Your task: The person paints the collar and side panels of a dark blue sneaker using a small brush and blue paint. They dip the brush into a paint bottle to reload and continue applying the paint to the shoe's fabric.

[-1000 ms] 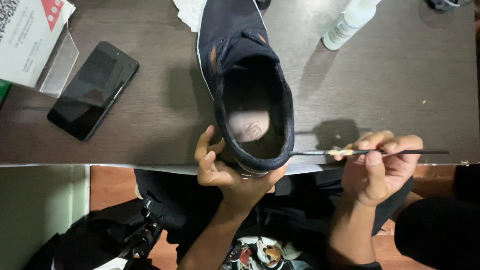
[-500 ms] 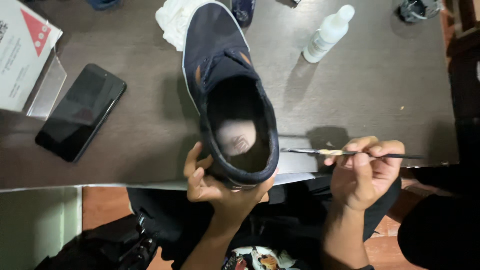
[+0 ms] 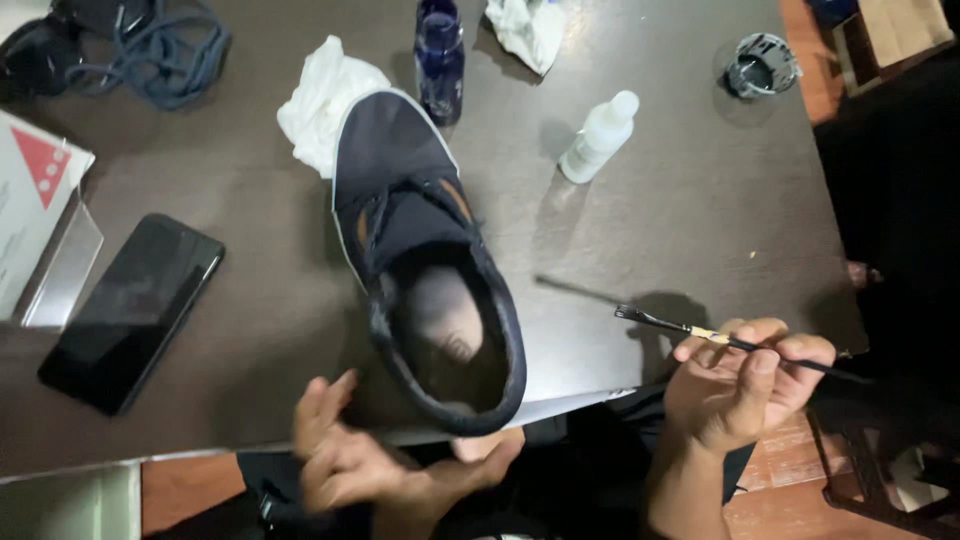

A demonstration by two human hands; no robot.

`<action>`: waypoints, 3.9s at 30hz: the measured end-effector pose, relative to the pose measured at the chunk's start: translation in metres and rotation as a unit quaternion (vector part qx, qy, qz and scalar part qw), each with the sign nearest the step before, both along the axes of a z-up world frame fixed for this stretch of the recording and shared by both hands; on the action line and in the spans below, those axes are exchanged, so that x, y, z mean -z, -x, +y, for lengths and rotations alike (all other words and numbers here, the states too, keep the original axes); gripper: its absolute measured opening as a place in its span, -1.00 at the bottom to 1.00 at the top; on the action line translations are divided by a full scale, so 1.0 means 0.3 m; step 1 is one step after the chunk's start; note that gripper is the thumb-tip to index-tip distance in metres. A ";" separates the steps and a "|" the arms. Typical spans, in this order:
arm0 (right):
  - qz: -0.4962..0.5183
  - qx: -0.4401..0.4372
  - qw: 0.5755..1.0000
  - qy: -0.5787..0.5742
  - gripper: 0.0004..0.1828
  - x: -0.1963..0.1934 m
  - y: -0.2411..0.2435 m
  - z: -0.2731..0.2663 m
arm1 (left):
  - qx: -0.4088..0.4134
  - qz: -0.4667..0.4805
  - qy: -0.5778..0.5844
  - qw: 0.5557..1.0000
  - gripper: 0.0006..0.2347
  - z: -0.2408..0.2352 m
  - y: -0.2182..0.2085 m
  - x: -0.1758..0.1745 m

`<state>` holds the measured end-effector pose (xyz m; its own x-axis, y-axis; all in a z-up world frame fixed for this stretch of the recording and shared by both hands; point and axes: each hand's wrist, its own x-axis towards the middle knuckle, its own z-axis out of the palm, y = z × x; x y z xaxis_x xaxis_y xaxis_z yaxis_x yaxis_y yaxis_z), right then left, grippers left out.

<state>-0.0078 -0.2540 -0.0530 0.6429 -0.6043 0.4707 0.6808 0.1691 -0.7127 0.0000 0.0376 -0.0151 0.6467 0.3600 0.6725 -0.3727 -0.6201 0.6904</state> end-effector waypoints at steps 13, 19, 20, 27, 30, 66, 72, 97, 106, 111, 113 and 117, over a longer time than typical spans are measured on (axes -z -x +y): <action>0.058 0.131 0.990 0.013 -0.90 -0.038 -0.054 0.028 | 0.018 -0.060 0.215 0.975 -0.75 0.129 -0.147 0.058; 0.069 0.129 0.989 -0.007 -0.95 -0.057 -0.060 0.042 | 0.043 -0.028 0.187 0.981 -0.84 0.195 -0.141 0.200; 0.078 0.134 0.988 -0.009 -0.95 -0.058 -0.059 0.046 | 0.023 -0.019 0.178 0.984 -0.92 0.232 -0.144 0.278; 0.088 0.159 0.983 -0.016 -0.90 -0.052 -0.060 0.056 | 0.014 -0.072 0.140 0.987 -0.92 0.199 -0.173 0.278; 0.081 0.151 0.985 -0.015 -0.90 -0.048 -0.056 0.055 | 0.016 -0.072 0.071 0.995 -0.88 0.189 -0.180 0.265; 0.080 0.152 0.985 -0.025 -0.86 -0.029 -0.041 0.057 | 0.056 -0.022 -0.030 0.998 -0.26 0.080 -0.187 -0.018; 0.101 0.183 0.977 -0.031 -0.79 -0.046 -0.052 0.069 | 0.046 -0.071 -0.028 0.996 -0.27 0.105 -0.207 0.050; 0.090 0.165 0.982 -0.034 -0.82 -0.031 -0.048 0.061 | 0.046 -0.058 -0.035 0.997 -0.22 0.103 -0.201 0.037; 0.095 0.170 0.980 -0.030 -0.81 -0.041 -0.052 0.067 | 0.065 -0.049 -0.039 0.996 -0.20 0.102 -0.198 0.020; 0.088 0.167 0.981 -0.037 -0.79 -0.038 -0.052 0.065 | 0.062 -0.057 -0.030 0.996 -0.19 0.103 -0.197 0.024; 0.104 0.171 0.979 -0.029 -0.79 -0.043 -0.052 0.069 | 0.085 -0.045 -0.044 0.994 -0.17 0.113 -0.193 0.017; 0.110 0.179 0.977 -0.027 -0.78 -0.037 -0.053 0.066 | 0.085 -0.054 -0.025 0.995 -0.17 0.113 -0.193 0.021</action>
